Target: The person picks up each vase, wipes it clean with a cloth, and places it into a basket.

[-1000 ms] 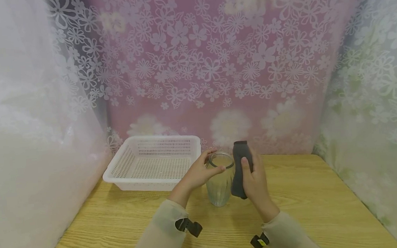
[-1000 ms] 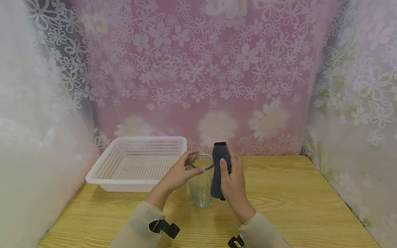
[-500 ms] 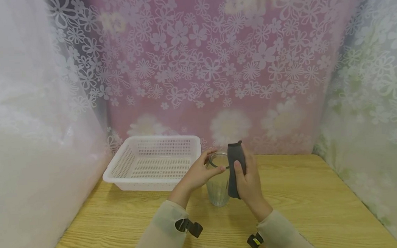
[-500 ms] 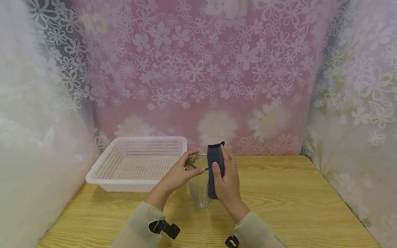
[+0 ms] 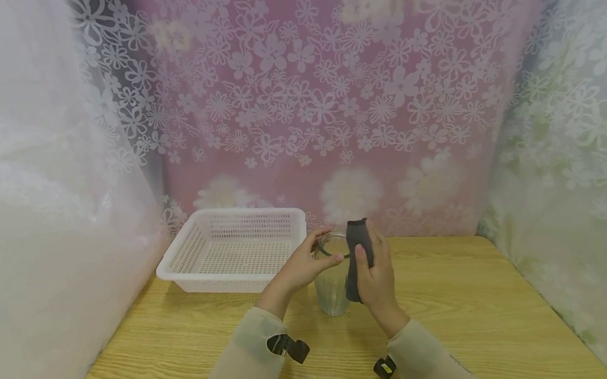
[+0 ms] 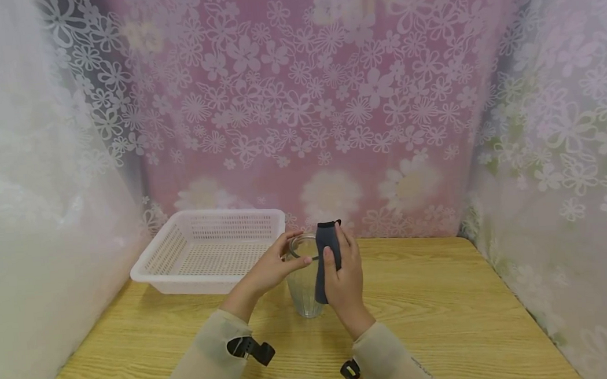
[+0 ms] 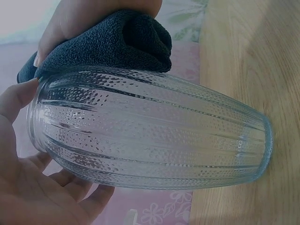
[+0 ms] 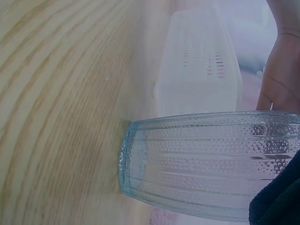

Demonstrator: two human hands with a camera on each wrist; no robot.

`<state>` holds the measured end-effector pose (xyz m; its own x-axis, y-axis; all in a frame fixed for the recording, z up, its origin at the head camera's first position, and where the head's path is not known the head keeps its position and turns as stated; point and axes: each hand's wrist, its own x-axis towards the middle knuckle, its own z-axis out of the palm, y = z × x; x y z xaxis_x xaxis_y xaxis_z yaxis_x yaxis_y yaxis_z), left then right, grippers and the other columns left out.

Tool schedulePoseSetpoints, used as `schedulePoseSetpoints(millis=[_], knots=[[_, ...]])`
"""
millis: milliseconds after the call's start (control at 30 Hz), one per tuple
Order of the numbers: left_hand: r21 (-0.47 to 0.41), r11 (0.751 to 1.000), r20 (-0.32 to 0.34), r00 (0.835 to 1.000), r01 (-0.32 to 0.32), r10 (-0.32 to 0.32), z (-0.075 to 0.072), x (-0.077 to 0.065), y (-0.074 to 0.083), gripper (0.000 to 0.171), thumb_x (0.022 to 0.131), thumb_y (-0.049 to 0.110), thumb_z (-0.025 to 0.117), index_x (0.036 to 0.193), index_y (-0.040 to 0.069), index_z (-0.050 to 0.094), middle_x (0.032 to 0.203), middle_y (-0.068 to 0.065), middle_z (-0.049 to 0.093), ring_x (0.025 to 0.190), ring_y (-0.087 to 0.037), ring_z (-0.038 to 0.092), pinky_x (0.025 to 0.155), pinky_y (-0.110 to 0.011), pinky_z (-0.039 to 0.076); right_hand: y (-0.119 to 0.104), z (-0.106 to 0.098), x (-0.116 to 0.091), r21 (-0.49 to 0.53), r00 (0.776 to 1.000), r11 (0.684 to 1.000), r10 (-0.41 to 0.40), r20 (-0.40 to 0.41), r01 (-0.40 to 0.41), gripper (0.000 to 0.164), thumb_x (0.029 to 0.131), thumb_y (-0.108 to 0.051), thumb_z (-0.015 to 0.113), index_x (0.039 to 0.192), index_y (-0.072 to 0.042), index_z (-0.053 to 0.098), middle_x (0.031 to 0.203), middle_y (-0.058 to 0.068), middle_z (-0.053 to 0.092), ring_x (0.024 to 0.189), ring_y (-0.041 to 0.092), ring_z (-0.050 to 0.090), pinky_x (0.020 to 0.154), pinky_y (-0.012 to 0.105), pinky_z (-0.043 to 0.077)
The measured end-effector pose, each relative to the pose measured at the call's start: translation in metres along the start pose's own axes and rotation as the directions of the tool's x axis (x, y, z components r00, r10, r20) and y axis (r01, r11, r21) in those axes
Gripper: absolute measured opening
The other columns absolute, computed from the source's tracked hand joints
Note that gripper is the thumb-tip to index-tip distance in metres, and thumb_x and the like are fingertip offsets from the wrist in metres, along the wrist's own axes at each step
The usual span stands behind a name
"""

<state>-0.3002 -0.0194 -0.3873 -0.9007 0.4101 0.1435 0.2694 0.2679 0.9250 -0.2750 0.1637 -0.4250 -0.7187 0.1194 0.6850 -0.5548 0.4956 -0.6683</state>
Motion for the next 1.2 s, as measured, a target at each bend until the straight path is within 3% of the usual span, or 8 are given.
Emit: schedulePoseSetpoints(millis=[367,600,700,867,1033,1200], knots=[[-0.015,1.0,0.007,1.0,0.006,-0.006,-0.001,-0.001,0.001,0.074,0.087,0.05,0.075,0.151,0.042,0.038,0.161,-0.005,0.029,0.149,-0.033,0.025,0.112,-0.063,0.029,0.007,-0.001,0.0,0.052,0.994,0.993,0.104,-0.015,-0.103,0.045,0.109,-0.025,0.042,0.154,-0.018,0.041,0.13,0.019,0.05,0.092,0.027,0.053,0.071,0.041,0.049],[-0.018,1.0,0.018,1.0,0.004,-0.004,-0.001,-0.002,0.002,0.074,0.088,0.051,0.074,0.151,0.043,0.036,0.162,-0.006,0.027,0.149,-0.034,0.024,0.112,-0.064,0.028,0.012,-0.001,0.001,0.112,0.981,0.975,0.19,0.019,-0.191,0.044,0.11,-0.032,0.039,0.151,-0.016,0.045,0.113,0.014,0.052,0.085,0.023,0.055,0.066,0.031,0.054],[-0.015,1.0,0.015,1.0,0.008,-0.007,-0.001,-0.002,0.002,0.075,0.087,0.051,0.074,0.151,0.043,0.036,0.163,-0.007,0.026,0.149,-0.034,0.024,0.112,-0.064,0.029,0.013,-0.001,0.001,0.128,0.974,0.965,0.225,0.04,-0.228,0.046,0.11,-0.036,0.038,0.151,-0.018,0.044,0.112,0.013,0.051,0.084,0.025,0.056,0.067,0.031,0.054],[-0.016,1.0,0.016,1.0,0.004,-0.004,-0.001,-0.001,0.0,0.075,0.088,0.051,0.074,0.151,0.042,0.036,0.162,-0.006,0.027,0.149,-0.034,0.024,0.112,-0.064,0.029,-0.002,-0.006,0.002,0.128,0.959,0.951,0.273,0.074,-0.28,0.046,0.11,-0.029,0.038,0.151,-0.01,0.044,0.117,0.017,0.05,0.089,0.025,0.055,0.07,0.029,0.053],[-0.019,1.0,0.016,1.0,0.005,-0.005,-0.001,0.0,0.0,0.075,0.087,0.051,0.075,0.151,0.042,0.036,0.162,-0.003,0.028,0.149,-0.033,0.025,0.112,-0.064,0.029,0.016,-0.002,0.002,0.145,0.961,0.95,0.269,0.062,-0.276,0.04,0.11,-0.034,0.039,0.141,-0.013,0.054,0.11,0.014,0.052,0.083,0.023,0.054,0.066,0.03,0.052],[-0.025,1.0,0.017,1.0,0.004,-0.003,-0.001,0.0,0.0,0.074,0.087,0.051,0.075,0.151,0.042,0.037,0.162,-0.002,0.028,0.149,-0.033,0.024,0.112,-0.063,0.03,0.017,-0.003,0.0,0.162,0.943,0.93,0.323,0.076,-0.331,0.046,0.109,-0.039,0.038,0.145,-0.014,0.052,0.105,0.015,0.055,0.077,0.02,0.055,0.063,0.03,0.051]])
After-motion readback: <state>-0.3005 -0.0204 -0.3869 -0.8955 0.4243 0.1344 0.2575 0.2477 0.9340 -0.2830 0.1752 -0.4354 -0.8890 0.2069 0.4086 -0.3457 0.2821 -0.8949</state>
